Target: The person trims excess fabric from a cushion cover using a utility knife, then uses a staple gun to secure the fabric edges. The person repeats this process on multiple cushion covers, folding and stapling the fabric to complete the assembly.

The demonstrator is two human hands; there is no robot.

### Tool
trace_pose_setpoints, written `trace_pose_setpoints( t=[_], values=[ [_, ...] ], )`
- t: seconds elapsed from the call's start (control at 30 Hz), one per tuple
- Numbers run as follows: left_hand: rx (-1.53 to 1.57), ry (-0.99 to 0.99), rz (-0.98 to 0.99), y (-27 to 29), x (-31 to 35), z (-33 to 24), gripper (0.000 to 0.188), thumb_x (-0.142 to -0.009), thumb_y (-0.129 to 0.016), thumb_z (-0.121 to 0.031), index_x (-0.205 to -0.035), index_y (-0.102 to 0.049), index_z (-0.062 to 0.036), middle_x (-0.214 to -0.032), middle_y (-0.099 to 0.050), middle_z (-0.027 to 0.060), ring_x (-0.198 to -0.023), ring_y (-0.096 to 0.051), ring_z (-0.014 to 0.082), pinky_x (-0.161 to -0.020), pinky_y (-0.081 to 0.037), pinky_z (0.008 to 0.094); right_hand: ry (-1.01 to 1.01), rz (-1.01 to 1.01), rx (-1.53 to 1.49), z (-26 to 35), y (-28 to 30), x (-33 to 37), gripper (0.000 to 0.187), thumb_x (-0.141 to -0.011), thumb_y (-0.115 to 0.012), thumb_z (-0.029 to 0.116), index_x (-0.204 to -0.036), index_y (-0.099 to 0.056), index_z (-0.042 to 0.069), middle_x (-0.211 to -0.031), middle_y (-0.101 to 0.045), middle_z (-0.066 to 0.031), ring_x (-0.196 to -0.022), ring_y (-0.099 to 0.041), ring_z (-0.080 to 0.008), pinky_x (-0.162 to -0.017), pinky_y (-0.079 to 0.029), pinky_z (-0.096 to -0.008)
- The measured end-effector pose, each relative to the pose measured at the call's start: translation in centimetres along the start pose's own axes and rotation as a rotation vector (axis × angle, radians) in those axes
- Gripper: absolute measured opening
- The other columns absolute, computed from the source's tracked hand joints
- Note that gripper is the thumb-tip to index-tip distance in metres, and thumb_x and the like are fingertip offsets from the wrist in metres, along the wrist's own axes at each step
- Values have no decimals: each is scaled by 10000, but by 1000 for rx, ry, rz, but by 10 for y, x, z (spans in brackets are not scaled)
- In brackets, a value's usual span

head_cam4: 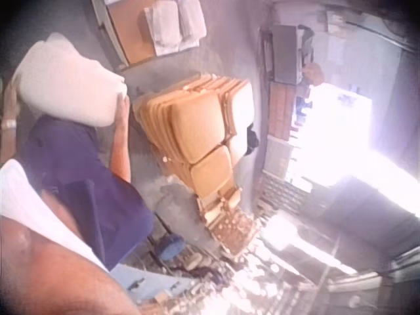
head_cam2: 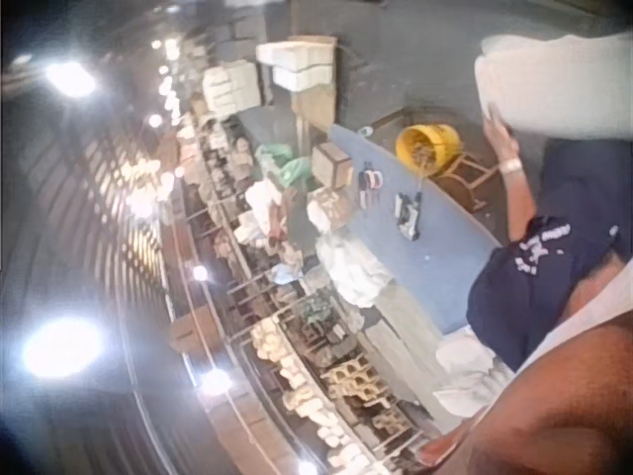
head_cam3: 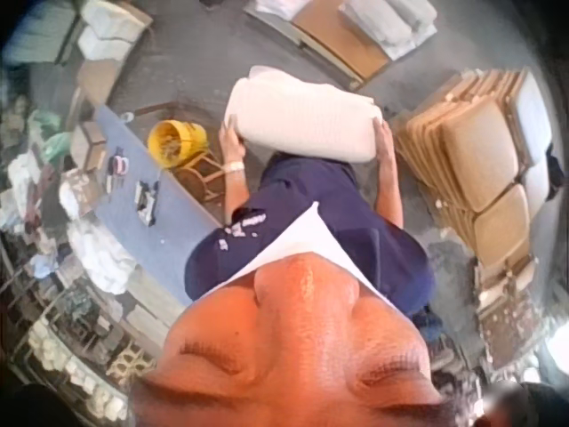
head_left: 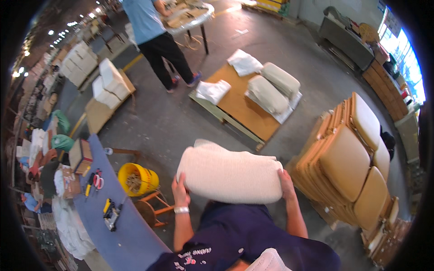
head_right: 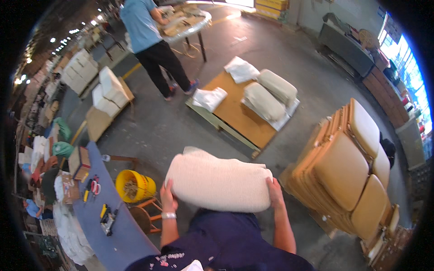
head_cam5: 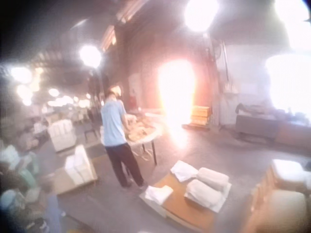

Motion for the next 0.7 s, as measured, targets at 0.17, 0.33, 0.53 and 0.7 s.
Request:
trace_pose_setpoints(
  t=[0.17, 0.33, 0.53, 0.7],
  values=[
    [-290, 157, 131, -97, -106, 41, 449, -957, -723, -300, -1237, -644, 43, -1102, -707, 122, -936, -687, 198, -798, -564, 351, -100, -212, -95, -11, 40, -18, 504, -1011, -631, 347, -1337, -564, -32, -1169, -690, -111, -981, -672, -223, -865, -539, -382],
    [-460, 310, 272, -181, -223, 83, 439, -921, -764, -320, -1169, -692, 35, -1042, -724, 104, -892, -695, 172, -725, -569, 344, -146, -385, -202, -10, 46, -78, 495, -1006, -634, 339, -1321, -588, -39, -1156, -696, -138, -966, -684, -239, -834, -550, -391],
    [-467, 328, 454, -309, -368, 94, 452, -928, -753, -326, -1237, -681, -5, -1113, -723, 81, -915, -699, 170, -762, -573, 332, -139, -643, -120, 49, 21, -190, 466, -1003, -657, 330, -1304, -605, -22, -1169, -693, -141, -985, -668, -230, -853, -539, -393],
    [-375, 193, 570, -456, -449, 50, 386, -933, -747, -292, -1200, -700, -19, -900, -657, -37, -672, -472, 32, -564, -373, 229, -40, -715, -75, 160, 27, -292, 500, -1016, -620, 381, -1333, -584, -5, -1239, -661, -148, -1080, -640, -262, -921, -525, -415]
  ],
)
Point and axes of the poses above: each hand's wrist, its own x-axis away from the middle knuckle, its own y-axis out of the back of the hand, z = x × y, the point moved 5 cm from there along -x, towards the middle knuckle
